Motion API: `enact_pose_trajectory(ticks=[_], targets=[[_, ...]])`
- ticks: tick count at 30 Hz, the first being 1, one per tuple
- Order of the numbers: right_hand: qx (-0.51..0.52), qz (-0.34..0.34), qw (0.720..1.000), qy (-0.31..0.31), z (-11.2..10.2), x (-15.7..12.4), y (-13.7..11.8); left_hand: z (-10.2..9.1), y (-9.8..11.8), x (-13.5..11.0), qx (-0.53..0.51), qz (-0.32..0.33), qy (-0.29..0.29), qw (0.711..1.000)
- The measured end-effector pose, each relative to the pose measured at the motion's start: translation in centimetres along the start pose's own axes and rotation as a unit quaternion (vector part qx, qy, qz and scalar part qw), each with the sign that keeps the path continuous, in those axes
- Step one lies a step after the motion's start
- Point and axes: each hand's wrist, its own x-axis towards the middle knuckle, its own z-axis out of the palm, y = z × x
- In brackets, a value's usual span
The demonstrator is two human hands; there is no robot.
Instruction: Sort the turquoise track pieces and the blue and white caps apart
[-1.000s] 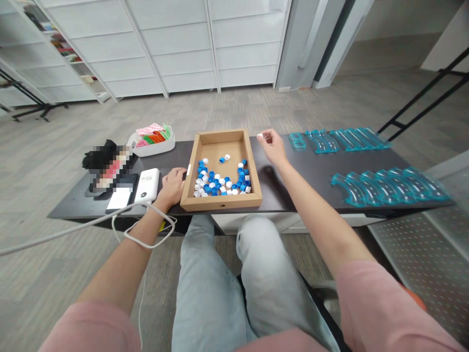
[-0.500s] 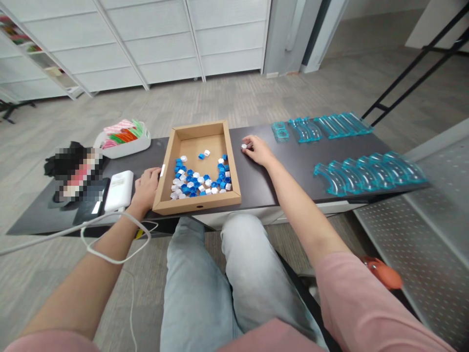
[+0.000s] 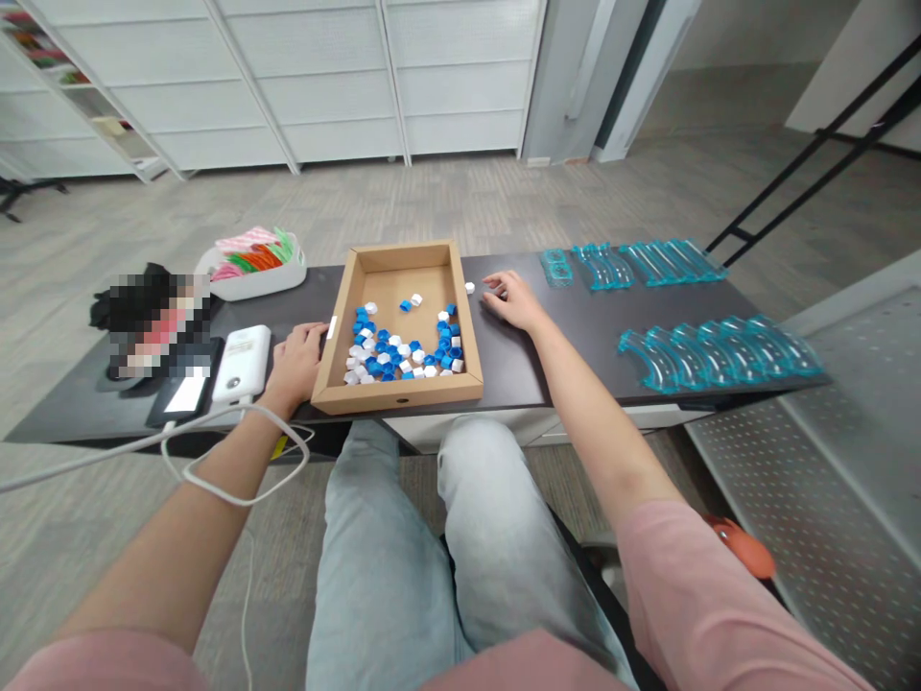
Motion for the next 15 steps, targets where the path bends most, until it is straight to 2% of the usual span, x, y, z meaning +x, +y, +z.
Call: enact_pose_trajectory(ticks=[4, 6, 9, 11, 13, 15], targets=[[-0.006, -0.044, 0.998, 0.034, -0.2, 0.0, -3.0, 0.1, 0.2, 0.0, -0.018, -0.001, 0.010, 1.000], [-0.027, -0.091, 0.995, 0.019, 0.3, 1.1, -5.2, 0.1, 0.3, 0.0, -0.018, -0.010, 0.010, 1.000], [-0.109, -0.143, 0.981, -0.071, 2.5, 4.1, -8.6, 0.0, 0.3, 0.0, -0.018, -0.009, 0.006, 1.000], [-0.190, -0.146, 0.960, -0.143, 4.7, 6.3, -10.4, -0.1, 0.4, -0.1, -0.023, -0.002, 0.002, 1.000], [-0.258, -0.139, 0.932, -0.211, 6.9, 8.0, -11.6, -0.2, 0.4, -0.1, -0.029, -0.002, -0.001, 1.000], [-0.284, -0.139, 0.912, -0.260, 8.4, 8.8, -12.2, -0.2, 0.4, -0.1, -0.037, -0.002, 0.001, 0.999]])
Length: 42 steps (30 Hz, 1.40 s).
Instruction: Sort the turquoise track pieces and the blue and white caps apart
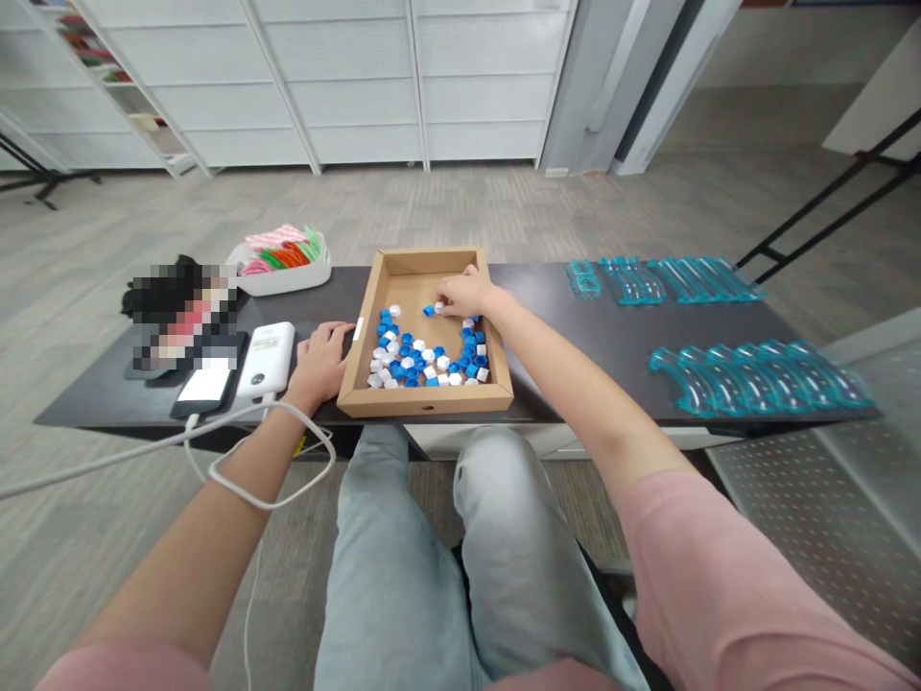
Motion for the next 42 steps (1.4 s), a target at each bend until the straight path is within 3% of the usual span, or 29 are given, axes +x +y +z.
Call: enact_pose_trajectory(ticks=[3, 7, 10, 14, 20, 31, 36, 42], targets=[[0.045, -0.031, 0.999, 0.002, 0.3, 0.1, 0.0, 0.0, 0.0, 0.0, -0.006, 0.004, 0.005, 1.000], [0.202, -0.020, 0.970, 0.133, -0.6, -2.9, 2.5, 0.0, 0.0, 0.1, -0.005, 0.004, 0.010, 1.000], [0.267, 0.040, 0.934, 0.235, -0.8, -6.6, 5.8, 0.0, 0.0, 0.1, -0.003, 0.002, 0.009, 1.000], [0.283, 0.142, 0.903, 0.290, 0.7, -11.1, 9.9, 0.3, -0.1, 0.2, 0.017, -0.018, 0.018, 1.000], [0.262, 0.236, 0.896, 0.271, 2.8, -12.9, 12.2, 0.4, -0.6, 0.3, 0.029, -0.012, 0.022, 0.999], [0.269, 0.199, 0.921, 0.197, 2.5, -12.7, 10.7, 0.0, -0.4, 0.3, 0.043, -0.009, 0.016, 0.999], [0.215, 0.171, 0.943, 0.185, 2.9, -12.7, 10.5, 0.1, -0.4, 0.3, 0.044, -0.006, 0.018, 0.999], [0.186, 0.159, 0.949, 0.199, 3.5, -12.3, 10.5, 0.1, -0.5, 0.4, 0.038, -0.009, 0.019, 0.999]])
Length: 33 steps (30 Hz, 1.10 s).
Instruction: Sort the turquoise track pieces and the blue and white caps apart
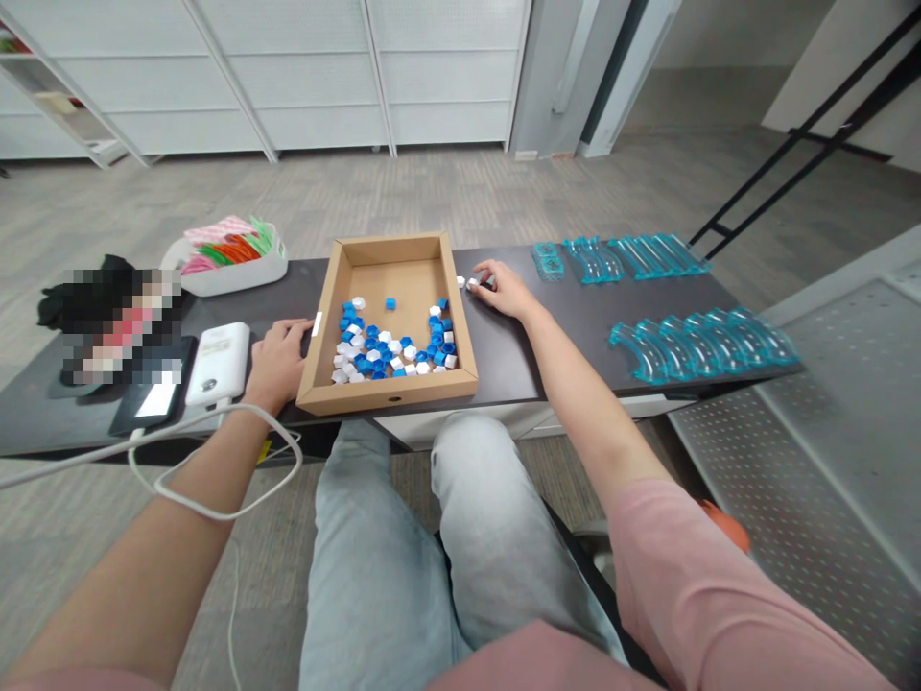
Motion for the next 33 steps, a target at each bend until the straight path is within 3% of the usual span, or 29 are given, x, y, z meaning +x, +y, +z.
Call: enact_pose_trajectory(ticks=[13, 18, 33], targets=[[0.042, -0.057, 0.997, -0.010, 0.33, 0.35, 0.61, 0.19, -0.05, 0.08, 0.007, 0.004, 0.008, 1.000], [0.075, -0.034, 0.996, 0.025, 0.63, 0.57, 0.97, 0.21, 0.05, 0.07, 0.014, 0.006, 0.010, 1.000], [0.103, -0.025, 0.994, 0.009, 0.42, 0.28, 0.88, -0.30, 0.55, -0.12, -0.005, 0.000, -0.001, 1.000]])
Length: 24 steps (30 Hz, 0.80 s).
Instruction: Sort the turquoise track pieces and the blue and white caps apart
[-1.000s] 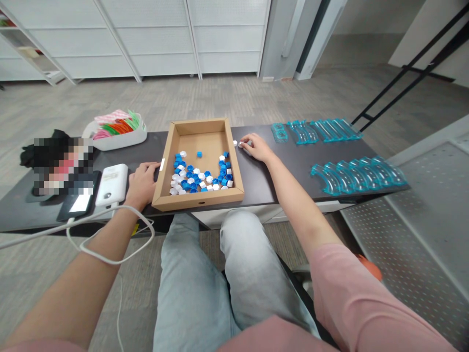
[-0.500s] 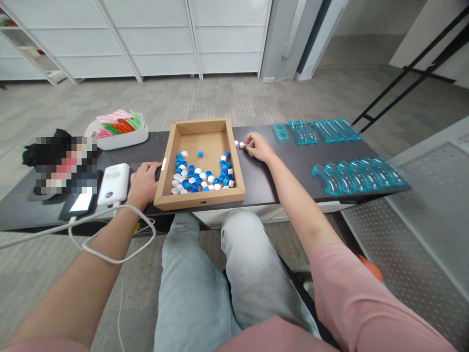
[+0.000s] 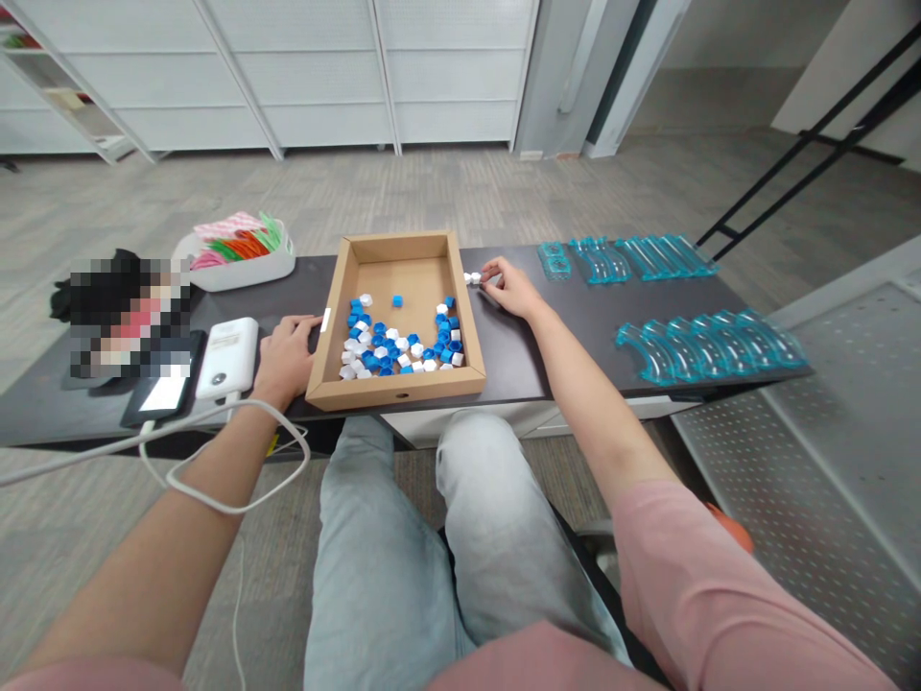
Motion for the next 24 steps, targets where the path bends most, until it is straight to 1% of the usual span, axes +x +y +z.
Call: enact_pose_trajectory(ticks=[4, 8, 10, 12, 13, 14, 15, 17, 19, 20, 22, 23, 24], targets=[[-0.007, -0.002, 1.000, 0.004, 0.1, 0.0, 0.2, 0.1, 0.1, -0.1, -0.006, -0.001, 0.007, 1.000], [-0.001, -0.022, 0.999, 0.038, 0.3, 0.0, -0.5, 0.2, 0.1, -0.1, -0.008, 0.001, 0.012, 1.000], [0.014, -0.039, 0.997, 0.066, 0.5, 0.3, -1.8, 0.3, 0.0, 0.0, -0.006, 0.001, 0.010, 1.000], [0.024, -0.069, 0.994, 0.086, 0.8, 1.1, -3.9, 0.3, 0.0, 0.0, -0.004, 0.000, 0.007, 1.000], [0.023, -0.091, 0.992, 0.083, 1.2, 1.6, -5.3, 0.3, 0.0, 0.0, -0.003, 0.000, 0.007, 1.000], [0.016, -0.114, 0.991, 0.064, 1.7, 2.3, -6.7, 0.3, 0.0, 0.0, -0.002, 0.000, 0.008, 1.000], [0.003, -0.138, 0.990, 0.029, 2.4, 3.0, -8.1, 0.3, 0.0, -0.1, 0.000, 0.000, 0.010, 1.000], [-0.046, -0.173, 0.981, -0.078, 4.4, 4.5, -10.9, 0.3, 0.0, -0.2, 0.003, 0.001, 0.014, 1.000], [-0.121, -0.180, 0.958, -0.189, 6.8, 5.8, -13.1, 0.3, 0.1, -0.3, 0.004, 0.001, 0.016, 1.000], [-0.159, -0.176, 0.944, -0.230, 8.0, 6.4, -13.8, 0.3, 0.1, -0.3, 0.003, 0.001, 0.016, 1.000], [-0.212, -0.174, 0.919, -0.284, 9.9, 7.2, -14.7, 0.3, 0.0, -0.3, -0.001, 0.003, 0.015, 1.000], [-0.220, -0.178, 0.912, -0.298, 10.4, 7.5, -14.8, 0.3, 0.0, -0.3, -0.003, 0.004, 0.014, 1.000], [-0.213, -0.187, 0.911, -0.300, 10.6, 7.7, -14.7, 0.2, 0.0, -0.2, -0.004, 0.005, 0.014, 1.000]])
